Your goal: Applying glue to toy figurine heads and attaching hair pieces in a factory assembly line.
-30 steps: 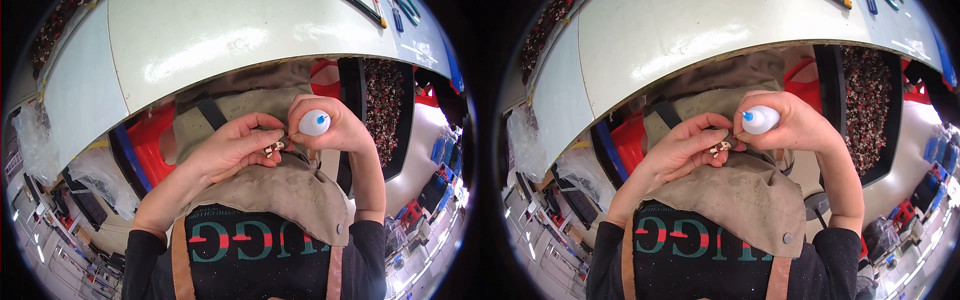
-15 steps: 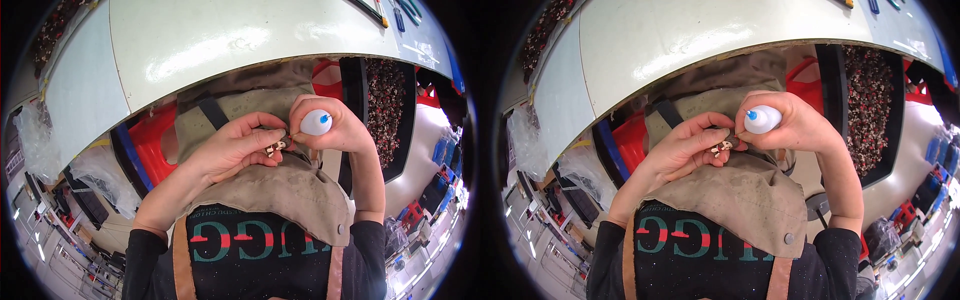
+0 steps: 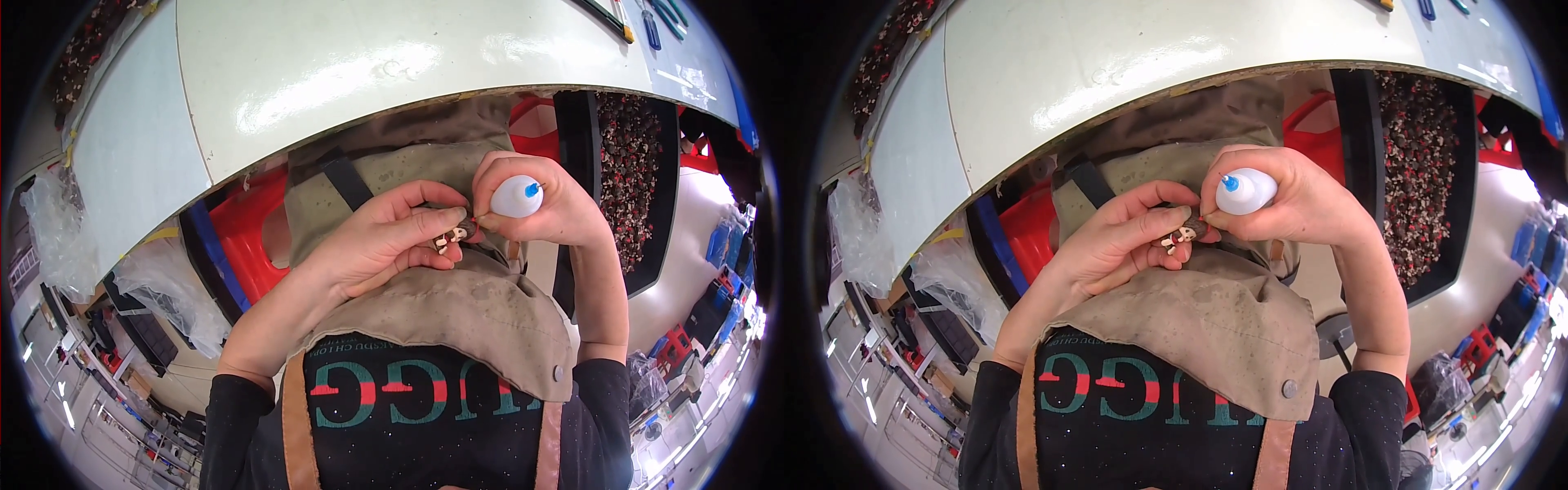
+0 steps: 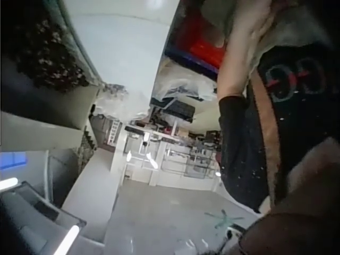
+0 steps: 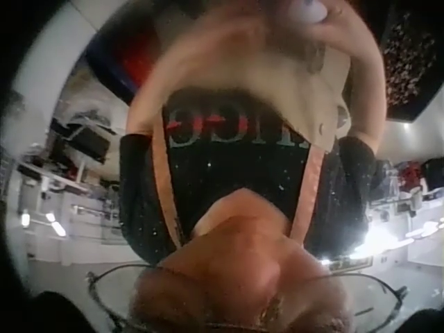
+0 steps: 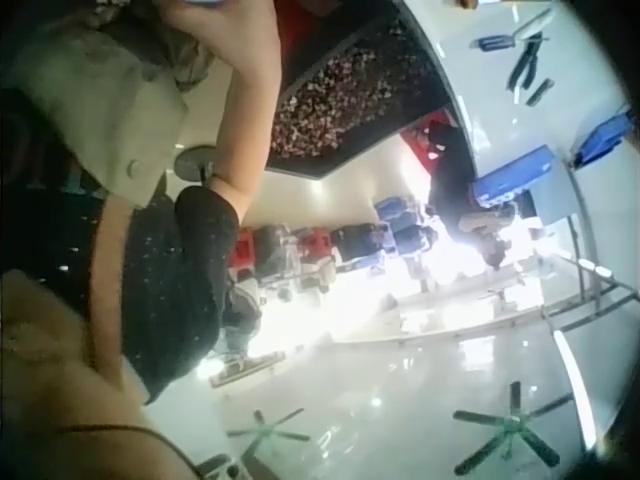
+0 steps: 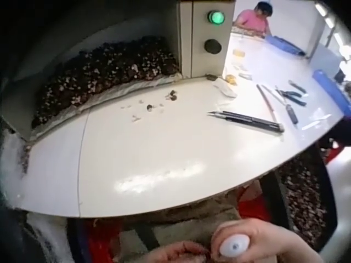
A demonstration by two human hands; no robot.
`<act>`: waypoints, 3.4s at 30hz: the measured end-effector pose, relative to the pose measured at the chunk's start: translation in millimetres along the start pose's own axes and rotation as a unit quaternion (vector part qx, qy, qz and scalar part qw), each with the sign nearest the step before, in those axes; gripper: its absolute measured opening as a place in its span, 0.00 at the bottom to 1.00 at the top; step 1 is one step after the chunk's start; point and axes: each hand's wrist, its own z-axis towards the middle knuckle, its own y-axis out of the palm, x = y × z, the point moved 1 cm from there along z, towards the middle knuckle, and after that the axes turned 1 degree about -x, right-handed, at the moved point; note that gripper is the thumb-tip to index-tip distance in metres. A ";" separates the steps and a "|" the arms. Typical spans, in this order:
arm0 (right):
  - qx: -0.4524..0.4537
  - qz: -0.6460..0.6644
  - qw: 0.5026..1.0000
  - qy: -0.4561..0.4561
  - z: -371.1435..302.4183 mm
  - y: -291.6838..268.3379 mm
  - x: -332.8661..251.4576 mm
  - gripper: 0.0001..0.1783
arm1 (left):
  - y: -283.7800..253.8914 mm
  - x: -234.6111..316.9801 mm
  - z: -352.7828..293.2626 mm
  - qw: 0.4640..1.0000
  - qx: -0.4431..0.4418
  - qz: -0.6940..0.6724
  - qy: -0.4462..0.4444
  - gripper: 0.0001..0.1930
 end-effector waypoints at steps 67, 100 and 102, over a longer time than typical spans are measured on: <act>0.541 -0.271 0.785 -0.129 -76.4 -170.9 -59.9 0.15 | 67.2 6.5 20.4 0.975 0.014 0.137 0.176 0.23; 0.253 -0.210 0.927 -0.182 -49.2 -5.3 -13.9 0.13 | 66.2 12.4 16.8 0.986 0.040 0.079 0.144 0.20; 0.252 -0.200 0.928 -0.189 -48.6 -6.5 -14.0 0.12 | 65.1 12.3 18.5 0.985 0.042 0.083 0.143 0.20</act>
